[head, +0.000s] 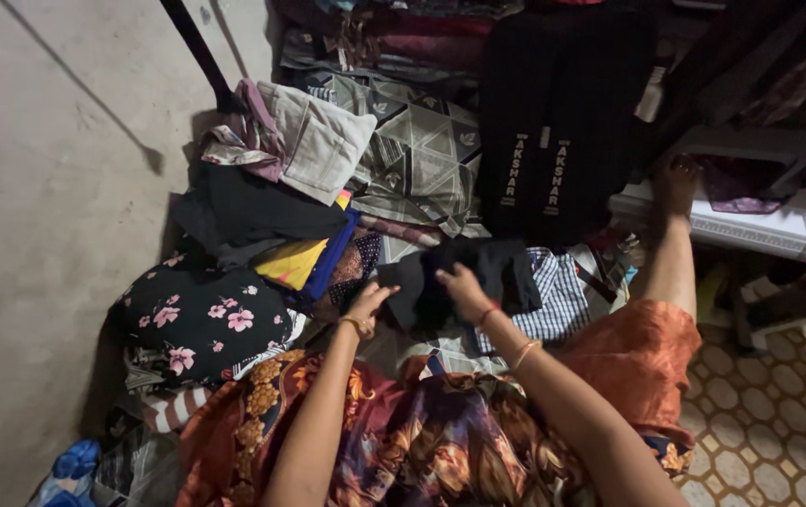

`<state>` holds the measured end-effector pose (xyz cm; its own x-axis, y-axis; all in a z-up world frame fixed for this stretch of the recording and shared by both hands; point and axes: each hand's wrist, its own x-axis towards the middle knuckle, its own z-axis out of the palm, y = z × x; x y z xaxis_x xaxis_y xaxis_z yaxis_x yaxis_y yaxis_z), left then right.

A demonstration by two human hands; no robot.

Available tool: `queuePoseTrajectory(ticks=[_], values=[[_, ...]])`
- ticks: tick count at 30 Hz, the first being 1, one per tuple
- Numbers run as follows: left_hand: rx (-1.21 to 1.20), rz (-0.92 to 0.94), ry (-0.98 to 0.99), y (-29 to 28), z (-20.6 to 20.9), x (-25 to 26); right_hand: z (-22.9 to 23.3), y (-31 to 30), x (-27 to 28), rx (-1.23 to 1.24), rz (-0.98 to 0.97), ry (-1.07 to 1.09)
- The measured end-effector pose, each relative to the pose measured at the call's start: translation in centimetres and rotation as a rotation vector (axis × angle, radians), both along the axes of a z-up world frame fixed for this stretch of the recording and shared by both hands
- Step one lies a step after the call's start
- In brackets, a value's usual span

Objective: The person folds clothes by picking them up from a pile on the floor, smoothing them out, and folding them into rectangular shapes.

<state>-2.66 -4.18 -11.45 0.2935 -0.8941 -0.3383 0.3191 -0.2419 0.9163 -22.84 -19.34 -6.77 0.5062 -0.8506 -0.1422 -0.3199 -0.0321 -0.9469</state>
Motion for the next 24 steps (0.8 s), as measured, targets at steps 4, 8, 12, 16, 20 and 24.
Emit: queuePoseTrajectory(ticks=[4, 8, 12, 16, 20, 24], values=[[-0.284, 0.146, 0.027, -1.3, 0.4, 2.1, 7.3, -5.5, -3.8, -0.057, -0.069, -0.082], [-0.337, 0.27, 0.065, -1.4, 0.6, 5.6, 19.0, -6.8, -12.7, -0.061, -0.105, -0.277], [-0.11, 0.346, 0.391, 0.8, 1.5, 9.1, 23.2, -8.8, -20.9, -0.204, -0.208, -0.186], [-0.269, 0.493, 0.389, 3.9, 2.3, 12.1, 18.1, -13.4, -28.1, -0.765, -0.278, 0.149], [-0.062, 0.551, -0.243, 5.1, 2.0, 11.4, 14.1, -14.9, -31.1, -0.726, -0.452, 0.704], [-0.025, 0.526, -0.297, 4.6, 2.0, 10.2, 13.1, -14.7, -29.6, -0.815, -0.54, 0.653]])
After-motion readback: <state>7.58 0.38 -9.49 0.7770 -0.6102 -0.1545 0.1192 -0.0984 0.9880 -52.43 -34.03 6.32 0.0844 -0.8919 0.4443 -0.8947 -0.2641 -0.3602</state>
